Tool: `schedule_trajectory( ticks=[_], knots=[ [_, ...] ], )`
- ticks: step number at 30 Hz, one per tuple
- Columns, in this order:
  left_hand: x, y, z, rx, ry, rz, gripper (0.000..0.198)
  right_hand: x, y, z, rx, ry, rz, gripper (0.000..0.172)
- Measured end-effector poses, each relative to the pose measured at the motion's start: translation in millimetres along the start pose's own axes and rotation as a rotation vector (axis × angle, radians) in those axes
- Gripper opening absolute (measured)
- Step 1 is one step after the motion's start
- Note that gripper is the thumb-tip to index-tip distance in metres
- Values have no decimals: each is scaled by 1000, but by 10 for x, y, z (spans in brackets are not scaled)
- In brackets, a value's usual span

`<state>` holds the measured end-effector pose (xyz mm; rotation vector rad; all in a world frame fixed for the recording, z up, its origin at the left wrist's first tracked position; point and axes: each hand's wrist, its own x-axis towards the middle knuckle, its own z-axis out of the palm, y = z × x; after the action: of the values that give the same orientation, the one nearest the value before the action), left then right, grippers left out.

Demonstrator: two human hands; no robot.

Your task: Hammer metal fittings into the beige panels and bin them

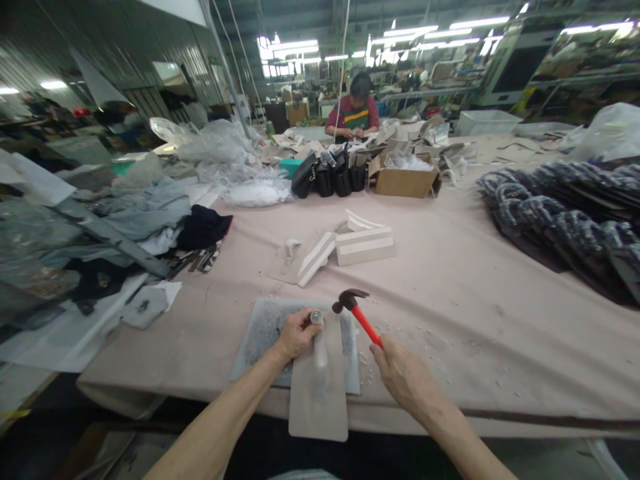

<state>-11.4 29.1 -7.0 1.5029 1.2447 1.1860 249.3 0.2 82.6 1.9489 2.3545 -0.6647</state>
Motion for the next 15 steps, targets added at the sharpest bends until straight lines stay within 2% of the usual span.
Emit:
schedule_trajectory(
  ticks=[3,5,7,9,10,12,14,15],
  knots=[
    [17,1,-3,-47,-16,-16,21,68,278,231,-54,-6,135,30],
    [23,13,-7,-62,-3,-30,22,100,355,363,-161,104,143,27],
    [24,31,-5,-81,15,-49,23,101,276,430,-222,307,-21,32],
    [27,43,11,-124,22,-64,26,73,56,440,-213,416,-343,49],
    [32,43,25,-154,23,-72,27,52,-86,436,-203,391,-516,54],
    [53,39,58,-223,48,-101,31,13,-380,435,-212,245,-775,51],
    [90,48,78,-303,148,-157,34,-11,-633,451,-261,147,-851,35],
    [111,70,71,-343,228,-182,35,-15,-733,458,-291,154,-830,30]
  ],
)
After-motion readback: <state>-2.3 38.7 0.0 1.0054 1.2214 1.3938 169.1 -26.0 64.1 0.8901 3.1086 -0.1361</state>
